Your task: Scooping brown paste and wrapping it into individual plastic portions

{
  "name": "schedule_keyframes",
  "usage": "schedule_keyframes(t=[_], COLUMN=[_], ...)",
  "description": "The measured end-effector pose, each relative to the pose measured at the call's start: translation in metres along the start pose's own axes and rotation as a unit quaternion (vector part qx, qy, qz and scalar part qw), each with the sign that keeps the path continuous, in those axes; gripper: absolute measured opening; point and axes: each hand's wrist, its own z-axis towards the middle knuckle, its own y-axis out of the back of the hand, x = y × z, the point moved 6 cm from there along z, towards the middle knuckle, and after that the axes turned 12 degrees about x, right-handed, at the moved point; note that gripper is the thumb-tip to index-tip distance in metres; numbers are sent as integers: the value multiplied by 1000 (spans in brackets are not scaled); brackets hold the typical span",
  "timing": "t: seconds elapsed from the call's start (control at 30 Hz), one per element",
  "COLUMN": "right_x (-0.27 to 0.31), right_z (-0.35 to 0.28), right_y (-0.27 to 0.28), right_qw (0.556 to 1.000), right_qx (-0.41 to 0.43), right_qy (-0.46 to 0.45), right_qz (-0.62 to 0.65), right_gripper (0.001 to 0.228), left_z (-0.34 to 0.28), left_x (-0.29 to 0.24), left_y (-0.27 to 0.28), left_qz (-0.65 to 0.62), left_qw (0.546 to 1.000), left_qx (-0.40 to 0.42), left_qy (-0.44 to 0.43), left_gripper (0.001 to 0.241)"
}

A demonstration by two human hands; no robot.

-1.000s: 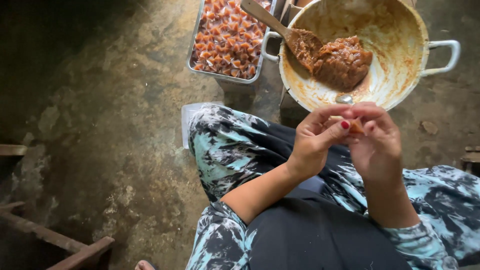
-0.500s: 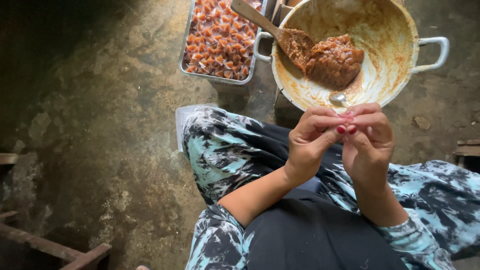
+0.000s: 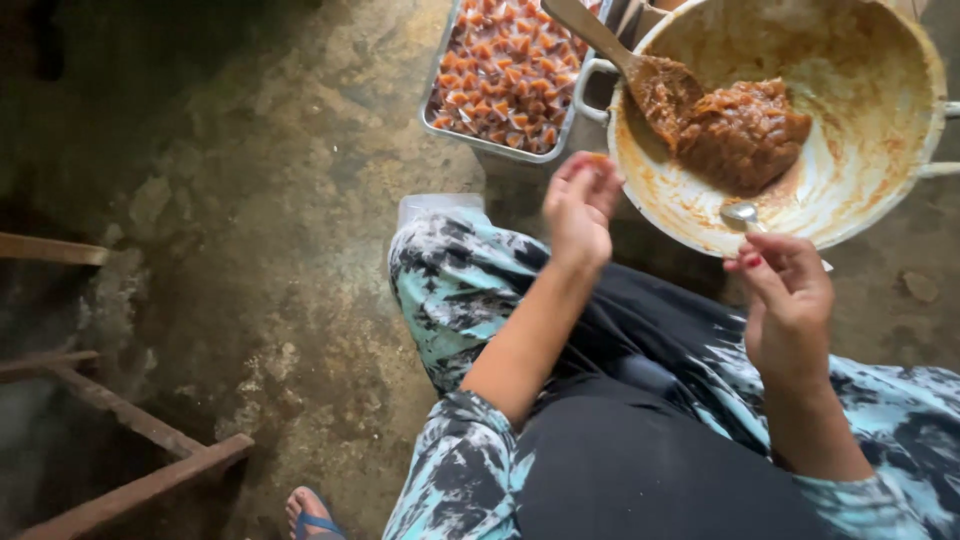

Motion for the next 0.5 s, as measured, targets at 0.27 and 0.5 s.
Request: schedule_keyframes(t=[0.27, 0.5], right_x=[-52, -38], right_z=[-14, -11], right_y=[25, 7], right_qw=[997, 993], right_qx=[13, 35], right_qy=[-72, -105], right_qz=[-13, -39], right_gripper=[13, 21], left_z=[190, 193], left_x=[-45, -130], left_y=[96, 0], left_qz=[-55, 170], left_qw=[975, 969], left_qx=[-148, -151], left_qy=[-157, -96], left_gripper=[27, 38])
